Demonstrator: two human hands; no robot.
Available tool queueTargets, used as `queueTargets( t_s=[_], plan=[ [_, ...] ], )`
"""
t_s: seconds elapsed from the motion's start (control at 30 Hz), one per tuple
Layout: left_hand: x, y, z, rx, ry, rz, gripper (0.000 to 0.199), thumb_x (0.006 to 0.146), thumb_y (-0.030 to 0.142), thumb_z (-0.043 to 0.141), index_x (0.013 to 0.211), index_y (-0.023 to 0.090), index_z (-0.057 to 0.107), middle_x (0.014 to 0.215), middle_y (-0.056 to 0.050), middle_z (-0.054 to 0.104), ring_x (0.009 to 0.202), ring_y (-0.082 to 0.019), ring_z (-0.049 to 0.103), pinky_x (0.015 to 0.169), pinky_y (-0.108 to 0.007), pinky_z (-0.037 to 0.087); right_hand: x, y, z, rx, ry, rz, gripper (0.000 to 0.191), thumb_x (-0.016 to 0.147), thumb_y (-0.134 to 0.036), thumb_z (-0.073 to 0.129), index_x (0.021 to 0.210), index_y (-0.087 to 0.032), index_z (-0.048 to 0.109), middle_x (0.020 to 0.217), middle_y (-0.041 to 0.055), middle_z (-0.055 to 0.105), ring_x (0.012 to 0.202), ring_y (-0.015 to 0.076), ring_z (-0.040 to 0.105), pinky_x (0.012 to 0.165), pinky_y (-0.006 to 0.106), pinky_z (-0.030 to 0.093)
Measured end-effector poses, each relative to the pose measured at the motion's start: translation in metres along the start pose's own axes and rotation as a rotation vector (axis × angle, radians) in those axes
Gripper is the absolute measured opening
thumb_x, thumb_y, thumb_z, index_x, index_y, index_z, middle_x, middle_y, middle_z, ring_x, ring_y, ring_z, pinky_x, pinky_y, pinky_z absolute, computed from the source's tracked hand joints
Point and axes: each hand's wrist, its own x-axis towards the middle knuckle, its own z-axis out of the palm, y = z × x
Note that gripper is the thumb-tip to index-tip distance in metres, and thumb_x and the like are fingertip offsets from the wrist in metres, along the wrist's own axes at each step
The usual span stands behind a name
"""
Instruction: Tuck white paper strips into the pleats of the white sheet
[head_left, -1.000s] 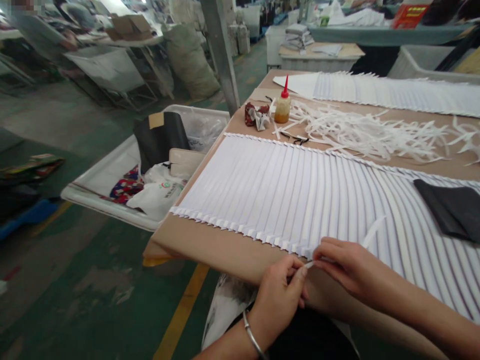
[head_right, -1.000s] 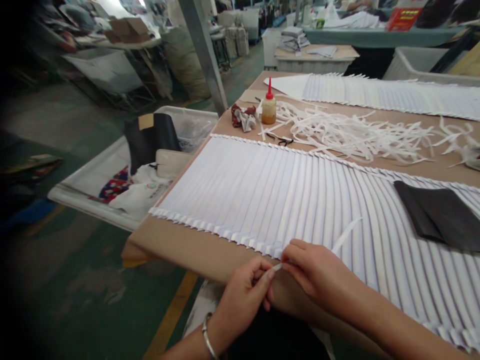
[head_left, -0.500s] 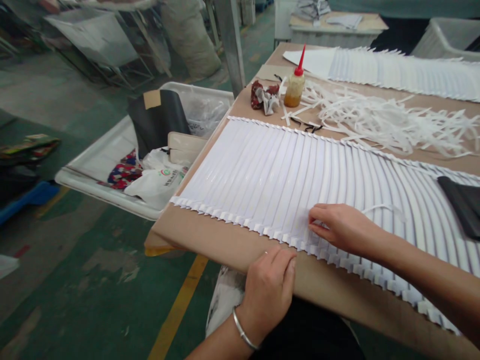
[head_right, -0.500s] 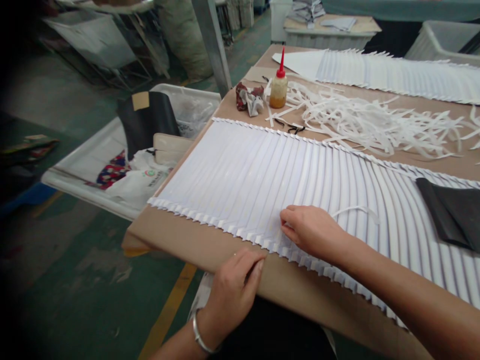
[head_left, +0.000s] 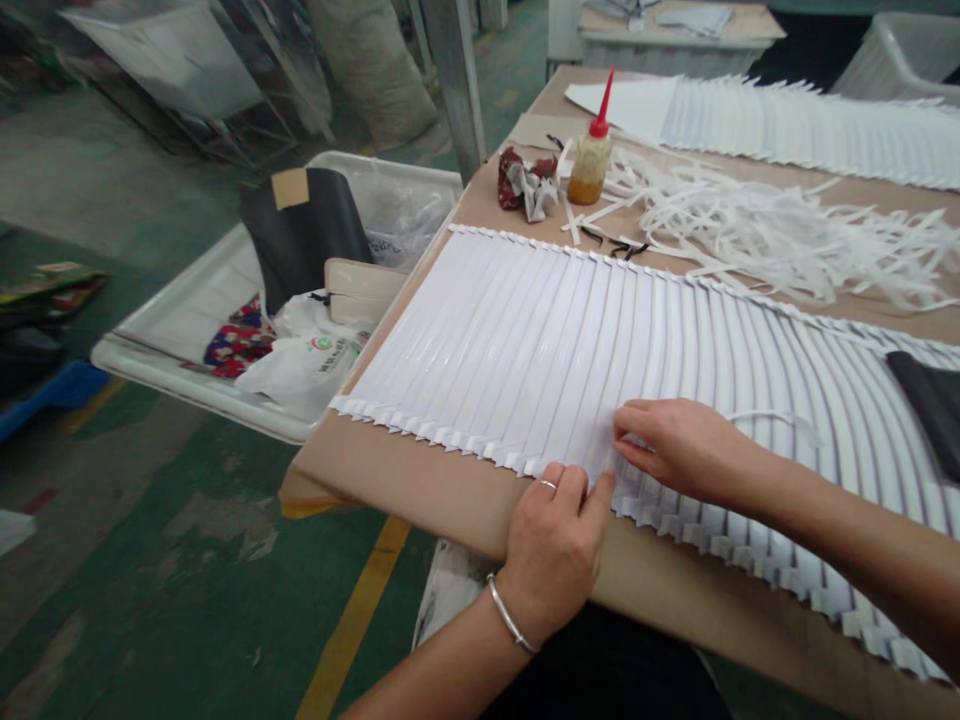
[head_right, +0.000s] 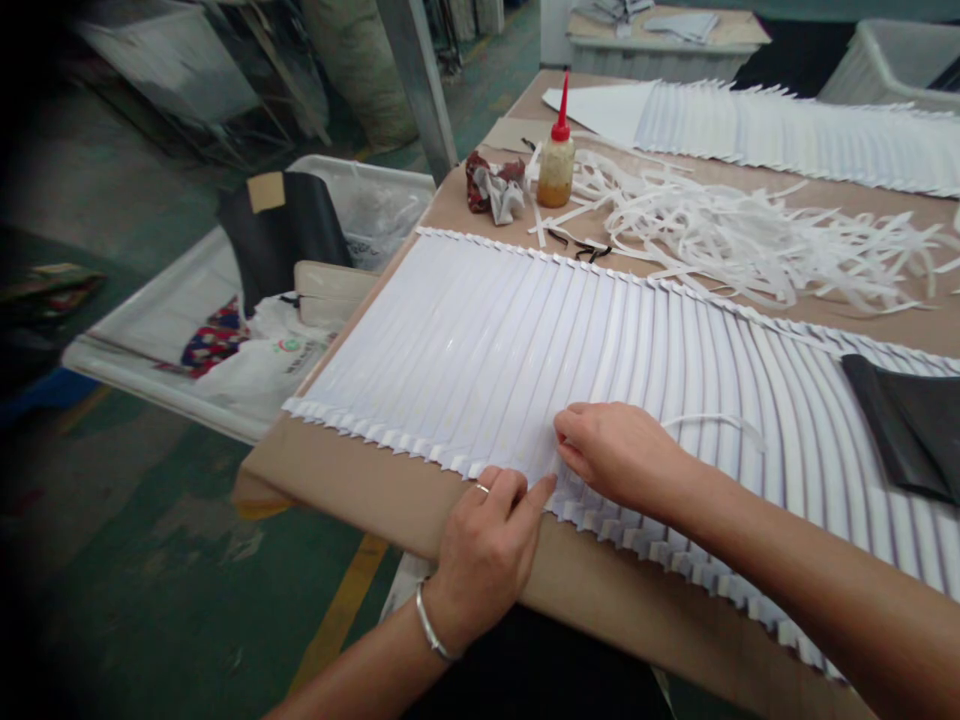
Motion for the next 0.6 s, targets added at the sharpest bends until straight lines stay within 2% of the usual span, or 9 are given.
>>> queueTargets(
  t_s=[0.17,0.43,0.6],
  plan=[
    [0.003,0.001,0.005,0.044,-0.031,-0.007,0.029,0.096,0.016,0.051,0.123,0.016,0.063,0.092,-0.007,0.055,0.086,-0.024,0.053,0.073,-0.04,0.053,0.001,0.008,-0.006,0.022,-0.007,0.002,0.015,0.093,-0.028,0.053,0.085,-0.019,0.061,0.088,0.0038,0.068,0.074,0.0178,0.063,0.06,0.029,0.031],
    [0.001,0.002,0.008,0.044,0.01,0.0,0.029,0.095,0.014,0.052,0.121,0.015,0.063,0.095,-0.007,0.054,0.089,-0.024,0.052,0.082,-0.042,0.053,0.022,0.06,-0.037,0.081,0.091,-0.01,0.01,0.091,-0.027,0.059,0.085,-0.021,0.063,0.089,0.0029,0.068,0.076,0.0169,0.061,0.069,0.029,0.039],
    [-0.002,0.002,0.01,0.042,0.014,-0.012,0.031,0.094,0.014,0.053,0.124,0.015,0.062,0.098,-0.008,0.054,0.092,-0.024,0.052,0.083,-0.043,0.053,0.037,0.07,-0.043,0.086,0.093,-0.005,0.007,0.088,-0.025,0.06,0.084,-0.021,0.063,0.089,0.0029,0.069,0.078,0.0174,0.061,0.07,0.029,0.039]
  ],
)
